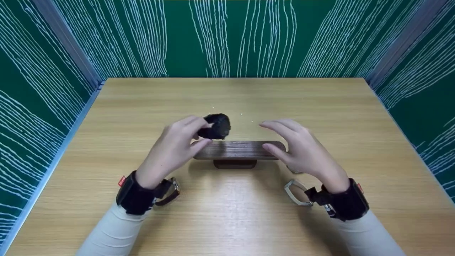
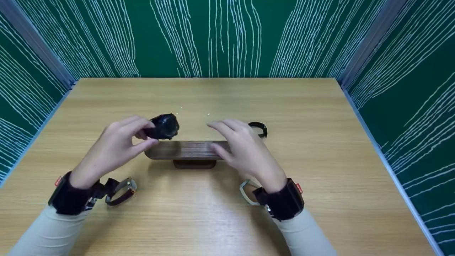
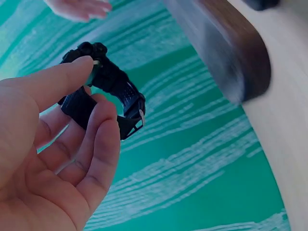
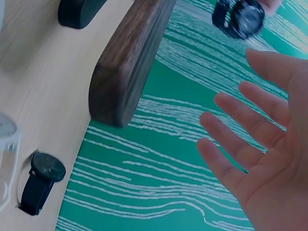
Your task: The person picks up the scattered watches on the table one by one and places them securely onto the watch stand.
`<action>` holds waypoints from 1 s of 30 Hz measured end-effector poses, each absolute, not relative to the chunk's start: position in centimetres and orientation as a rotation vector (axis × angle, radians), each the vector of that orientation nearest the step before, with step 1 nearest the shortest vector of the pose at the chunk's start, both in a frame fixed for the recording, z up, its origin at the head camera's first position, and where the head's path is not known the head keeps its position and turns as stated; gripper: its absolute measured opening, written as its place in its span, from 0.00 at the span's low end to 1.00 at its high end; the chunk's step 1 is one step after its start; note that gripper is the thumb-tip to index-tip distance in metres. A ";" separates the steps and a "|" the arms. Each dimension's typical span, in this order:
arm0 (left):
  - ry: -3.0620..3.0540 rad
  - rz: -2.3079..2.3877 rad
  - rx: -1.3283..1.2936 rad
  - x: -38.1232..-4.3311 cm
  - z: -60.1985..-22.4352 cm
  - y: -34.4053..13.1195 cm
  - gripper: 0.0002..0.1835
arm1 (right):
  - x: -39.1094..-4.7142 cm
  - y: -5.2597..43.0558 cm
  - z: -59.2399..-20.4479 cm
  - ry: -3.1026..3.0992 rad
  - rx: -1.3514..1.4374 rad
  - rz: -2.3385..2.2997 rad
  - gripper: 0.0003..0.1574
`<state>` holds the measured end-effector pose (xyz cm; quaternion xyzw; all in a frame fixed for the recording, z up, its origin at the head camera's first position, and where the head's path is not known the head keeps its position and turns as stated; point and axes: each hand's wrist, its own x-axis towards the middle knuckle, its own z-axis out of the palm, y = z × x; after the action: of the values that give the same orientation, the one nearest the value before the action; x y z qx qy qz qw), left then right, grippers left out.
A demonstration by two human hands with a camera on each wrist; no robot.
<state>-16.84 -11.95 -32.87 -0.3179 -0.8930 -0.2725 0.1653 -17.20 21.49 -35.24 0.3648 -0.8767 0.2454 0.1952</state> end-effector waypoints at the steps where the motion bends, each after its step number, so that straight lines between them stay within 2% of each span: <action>1: -2.532 -0.780 -0.929 -16.7 -32.9 -11.6 0.13 | -17.2 21.3 -35.2 -2.435 1.037 0.682 0.34; 10: -2.520 -0.741 -1.103 -15.8 -33.7 -9.3 0.13 | -17.4 19.9 -35.7 -2.291 1.142 0.666 0.43; 22: -2.517 -0.780 -1.183 -15.9 -34.5 -8.2 0.13 | -17.6 19.4 -36.6 -2.262 1.150 0.689 0.31; 30: -2.515 -0.860 -1.183 -16.0 -34.9 -8.2 0.16 | -17.6 19.4 -37.1 -2.246 1.136 0.715 0.28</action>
<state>-16.04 -8.21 -34.87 -0.4038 -0.8587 -0.2935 0.1158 -17.56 19.41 -37.06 0.4193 -0.8289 0.2640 0.2596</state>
